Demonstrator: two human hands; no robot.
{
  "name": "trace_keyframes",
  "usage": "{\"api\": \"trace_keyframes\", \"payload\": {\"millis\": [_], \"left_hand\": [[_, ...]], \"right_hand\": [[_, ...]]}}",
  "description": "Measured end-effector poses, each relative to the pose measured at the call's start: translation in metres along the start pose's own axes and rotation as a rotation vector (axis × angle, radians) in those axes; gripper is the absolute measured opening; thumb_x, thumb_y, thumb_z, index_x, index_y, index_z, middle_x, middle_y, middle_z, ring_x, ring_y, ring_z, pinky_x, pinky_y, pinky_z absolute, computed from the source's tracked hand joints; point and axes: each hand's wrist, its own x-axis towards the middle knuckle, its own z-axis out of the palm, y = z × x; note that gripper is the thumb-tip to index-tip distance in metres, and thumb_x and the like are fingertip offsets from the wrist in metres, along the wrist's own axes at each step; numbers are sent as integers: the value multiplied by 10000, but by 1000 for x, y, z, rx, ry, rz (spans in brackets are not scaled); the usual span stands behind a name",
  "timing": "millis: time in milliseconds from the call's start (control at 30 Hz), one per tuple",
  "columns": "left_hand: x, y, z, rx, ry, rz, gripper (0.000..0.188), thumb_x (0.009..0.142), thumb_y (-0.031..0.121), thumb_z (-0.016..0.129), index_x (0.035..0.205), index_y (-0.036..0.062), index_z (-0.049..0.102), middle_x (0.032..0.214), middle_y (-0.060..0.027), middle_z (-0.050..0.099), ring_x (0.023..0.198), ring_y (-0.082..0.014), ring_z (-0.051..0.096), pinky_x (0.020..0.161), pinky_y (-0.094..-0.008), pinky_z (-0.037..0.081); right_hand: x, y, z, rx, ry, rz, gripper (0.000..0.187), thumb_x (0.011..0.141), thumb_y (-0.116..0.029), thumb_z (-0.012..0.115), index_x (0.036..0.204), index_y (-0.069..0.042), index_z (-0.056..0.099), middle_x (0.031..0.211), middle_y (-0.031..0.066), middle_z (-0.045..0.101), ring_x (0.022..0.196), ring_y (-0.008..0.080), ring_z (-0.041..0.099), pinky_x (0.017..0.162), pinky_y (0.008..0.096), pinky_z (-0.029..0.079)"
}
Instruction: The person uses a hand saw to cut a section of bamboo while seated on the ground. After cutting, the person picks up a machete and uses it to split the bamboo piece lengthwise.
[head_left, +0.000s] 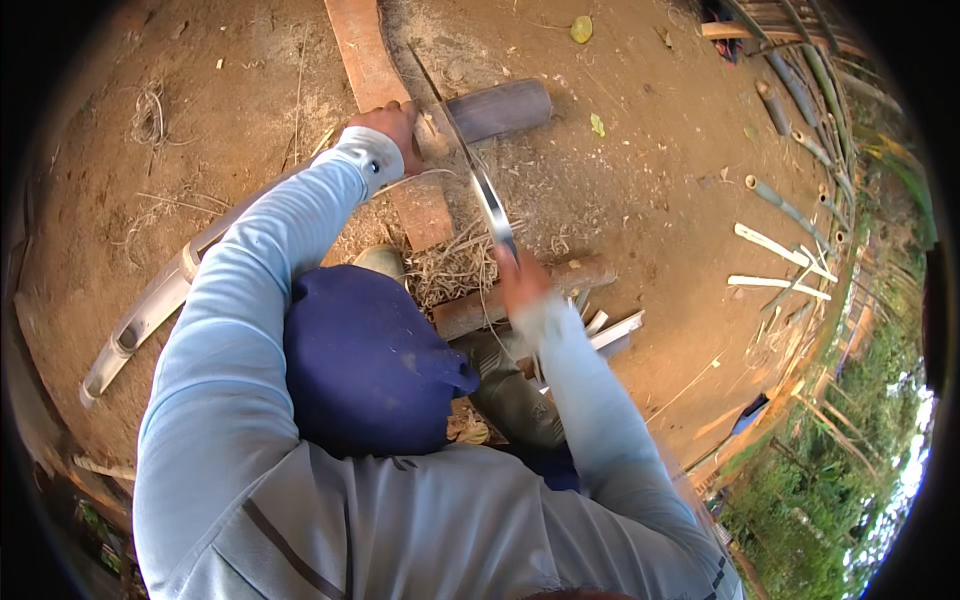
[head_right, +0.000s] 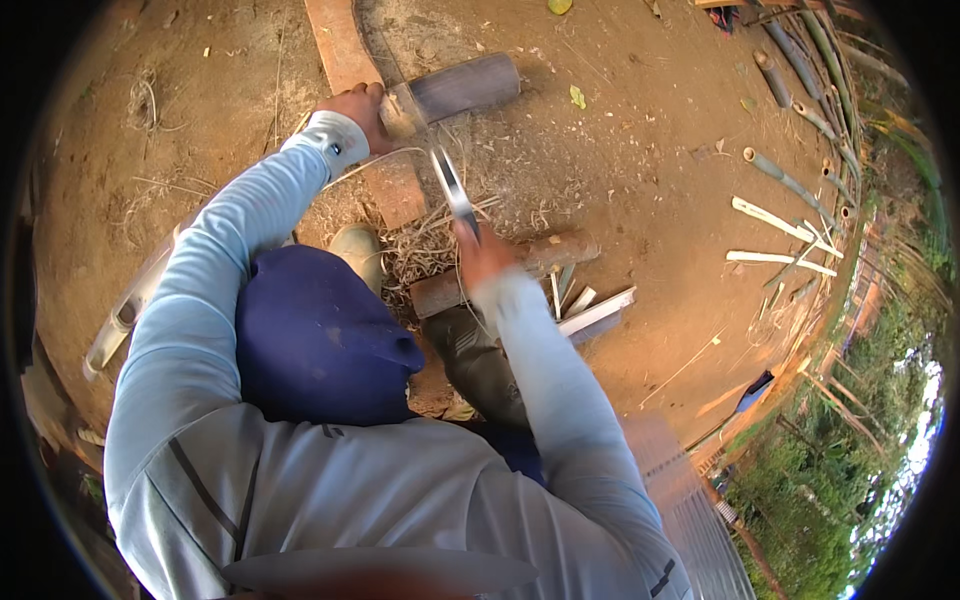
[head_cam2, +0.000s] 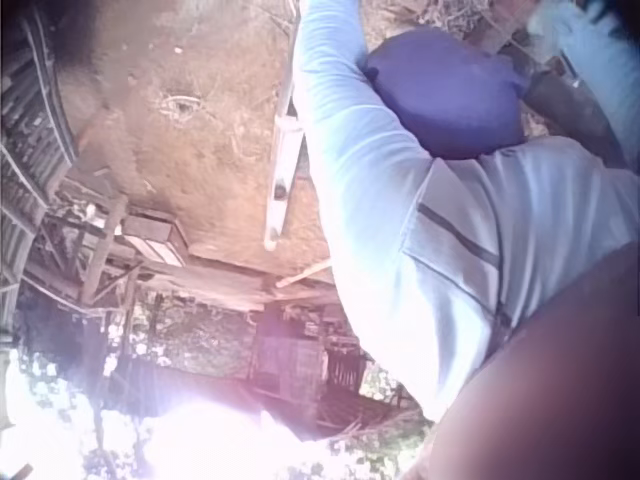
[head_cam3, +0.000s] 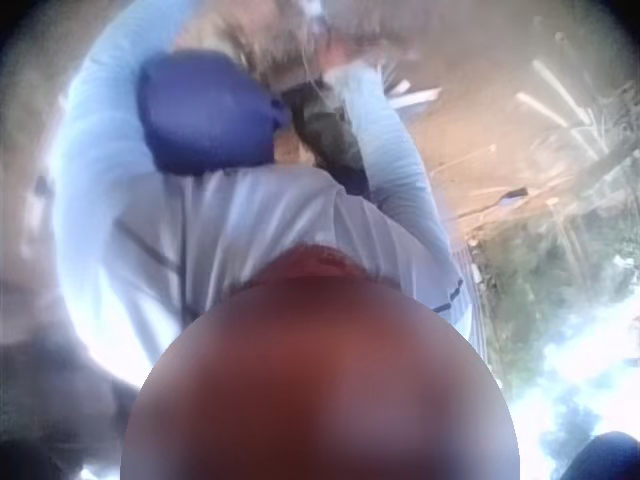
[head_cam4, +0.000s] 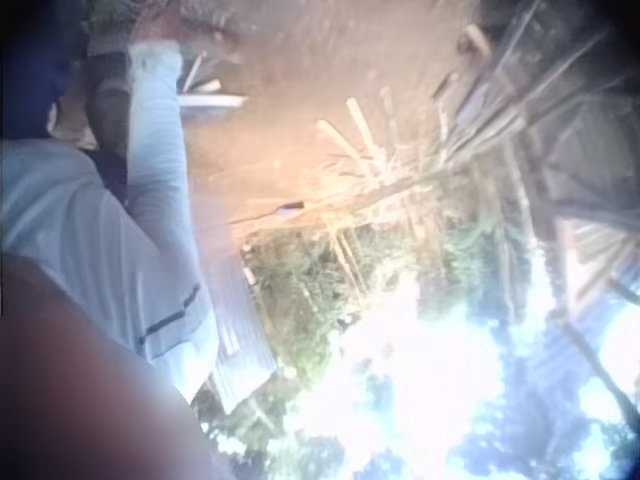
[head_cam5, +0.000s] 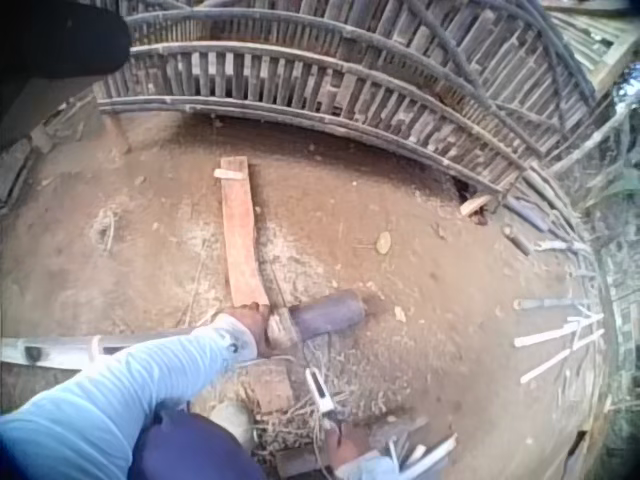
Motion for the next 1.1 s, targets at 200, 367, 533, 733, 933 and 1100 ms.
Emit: {"api": "trace_keyframes", "payload": {"millis": [200, 367, 533, 733, 933, 1100], "left_hand": [[0, 11, -7, -43, 8, -4, 869, 718, 508, 801, 1347, 8, 470, 1286, -224, 581, 1152, -369, 618, 981, -423, 521], [1, 9, -7, 11, -1, -24, 863, 736, 535, 782, 1358, 25, 468, 1290, -219, 579, 1166, -362, 615, 979, -428, 523], [8, 8, -4, 5, 3, -55, 860, 724, 540, 786, 1346, 32, 477, 1279, -211, 587, 1168, -355, 616, 974, -426, 525], [9, 8, -14, -23, -103, -42, 890, 710, 504, 814, 1360, 6, 465, 1309, -211, 581, 1177, -346, 615, 982, -428, 522], [11, 9, -7, -29, 51, -68, 864, 686, 504, 819, 1293, -16, 492, 1262, -232, 599, 1143, -356, 630, 969, -419, 524], [5, 12, -4, -27, 0, -8, 841, 711, 483, 790, 1320, -5, 476, 1260, -238, 594, 1134, -370, 632, 973, -419, 522]], "right_hand": [[22, 35, 5, -66, 13, -10, 643, 1030, -562, 329, 1184, 13, 573, 1006, 292, 663, 1004, 489, 621, 837, 518, 493], [38, -39, -4, 18, 8, 52, 660, 1029, -566, 326, 1181, 31, 564, 1127, 301, 634, 1080, 489, 587, 891, 521, 460], [-27, 70, 9, 41, 147, -191, 530, 1032, -471, 418, 1133, 14, 607, 970, 293, 653, 953, 482, 631, 807, 505, 492], [55, -29, -4, -9, 8, 29, 642, 1023, -556, 372, 1095, 40, 602, 1046, 318, 643, 985, 498, 609, 825, 526, 470], [-26, 85, 3, -6, 21, -137, 558, 1041, -497, 383, 1206, 1, 573, 1007, 264, 664, 987, 439, 641, 822, 487, 491], [54, -41, -16, 17, -9, 62, 605, 1035, -528, 383, 1160, 32, 575, 1000, 279, 659, 943, 458, 638, 805, 518, 476]]}}
